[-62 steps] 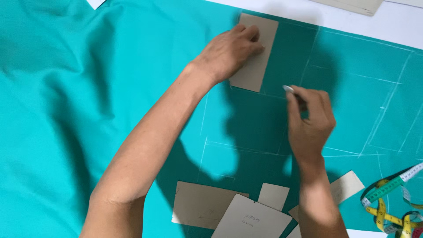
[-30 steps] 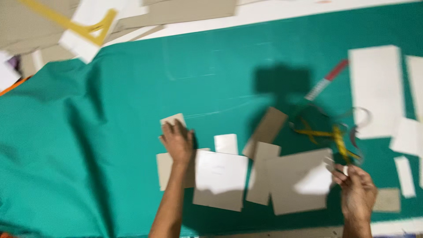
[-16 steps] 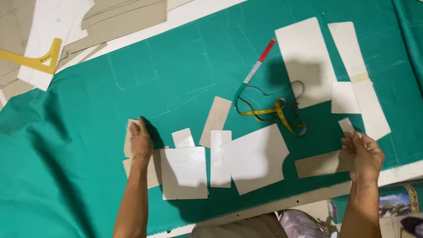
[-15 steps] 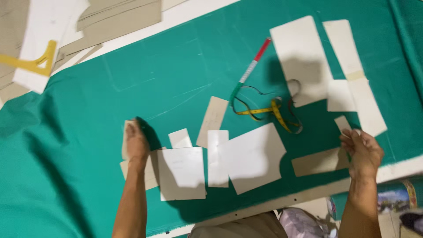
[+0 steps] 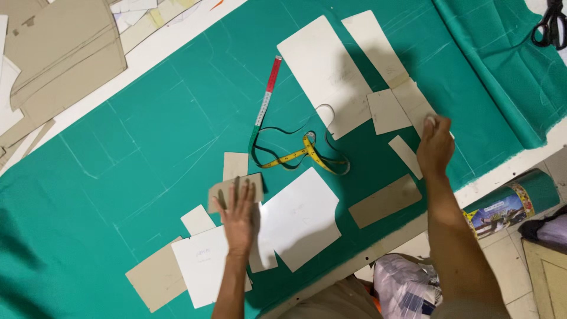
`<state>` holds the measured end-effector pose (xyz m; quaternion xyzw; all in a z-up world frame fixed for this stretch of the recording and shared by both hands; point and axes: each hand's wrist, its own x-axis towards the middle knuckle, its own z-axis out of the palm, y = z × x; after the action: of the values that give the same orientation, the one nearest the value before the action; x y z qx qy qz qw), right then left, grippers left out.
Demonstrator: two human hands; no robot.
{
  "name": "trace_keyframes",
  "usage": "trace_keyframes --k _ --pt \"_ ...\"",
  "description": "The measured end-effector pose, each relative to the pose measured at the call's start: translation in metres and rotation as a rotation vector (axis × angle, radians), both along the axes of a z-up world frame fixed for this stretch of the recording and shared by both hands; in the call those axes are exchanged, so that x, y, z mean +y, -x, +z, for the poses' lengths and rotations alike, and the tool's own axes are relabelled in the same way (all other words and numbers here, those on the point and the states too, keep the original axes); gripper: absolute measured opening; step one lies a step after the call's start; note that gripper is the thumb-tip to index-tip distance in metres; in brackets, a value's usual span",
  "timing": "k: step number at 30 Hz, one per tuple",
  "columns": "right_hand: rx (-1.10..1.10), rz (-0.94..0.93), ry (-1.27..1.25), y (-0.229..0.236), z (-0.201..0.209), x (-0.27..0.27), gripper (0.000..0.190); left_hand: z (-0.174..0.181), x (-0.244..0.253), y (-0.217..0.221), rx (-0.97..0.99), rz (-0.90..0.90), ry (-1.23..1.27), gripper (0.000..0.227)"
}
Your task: The person places paper pattern pieces on a green fabric and traces their outlines with chalk. They use a measuring tape to mark a short distance and then continue tracing multiple pattern pieces, including rectangular and curved shapes, across the fabric surface.
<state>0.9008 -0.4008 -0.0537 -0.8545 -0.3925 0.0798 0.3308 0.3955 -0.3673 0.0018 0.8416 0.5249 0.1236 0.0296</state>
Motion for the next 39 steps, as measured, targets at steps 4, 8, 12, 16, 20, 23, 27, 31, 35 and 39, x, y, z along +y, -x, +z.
trace_keyframes --k 4,8,12,16,20,23,27,31,35,39 --pt "-0.182 0.075 -0.004 -0.048 -0.029 0.038 0.021 -0.01 -0.006 -0.015 0.003 0.046 0.163 0.058" --pt "-0.091 0.105 0.089 -0.09 -0.043 0.077 0.02 -0.015 0.016 -0.009 -0.001 0.092 0.142 0.068" --pt "-0.134 0.158 0.178 -0.107 -0.043 0.095 0.02 -0.022 0.046 -0.007 0.092 0.172 0.179 0.073" --pt "-0.186 0.13 0.312 -0.122 -0.05 0.091 0.023 -0.033 0.056 -0.012 0.195 0.162 0.137 0.075" --pt "-0.127 -0.123 0.474 -0.141 -0.072 0.095 0.028 -0.042 0.055 -0.012 0.161 0.196 0.199 0.076" --pt "-0.435 0.167 0.317 -0.161 -0.078 0.091 0.018 -0.045 0.055 -0.01 0.14 0.189 0.187 0.076" --pt "-0.3 -0.025 0.419 -0.175 -0.08 0.105 0.023 -0.04 0.058 -0.013 0.122 0.172 0.183 0.075" --pt "-0.242 -0.087 0.428 -0.181 -0.07 0.127 0.018 -0.034 0.062 -0.016 0.076 0.167 0.177 0.075" --pt "-0.263 0.147 0.026 -0.138 -0.064 0.134 0.007 -0.028 0.053 -0.01 -0.045 0.164 0.234 0.075" --pt "0.316 0.264 -0.305 -0.03 -0.038 0.13 0.007 -0.021 0.027 0.015 -0.136 0.257 0.27 0.073"
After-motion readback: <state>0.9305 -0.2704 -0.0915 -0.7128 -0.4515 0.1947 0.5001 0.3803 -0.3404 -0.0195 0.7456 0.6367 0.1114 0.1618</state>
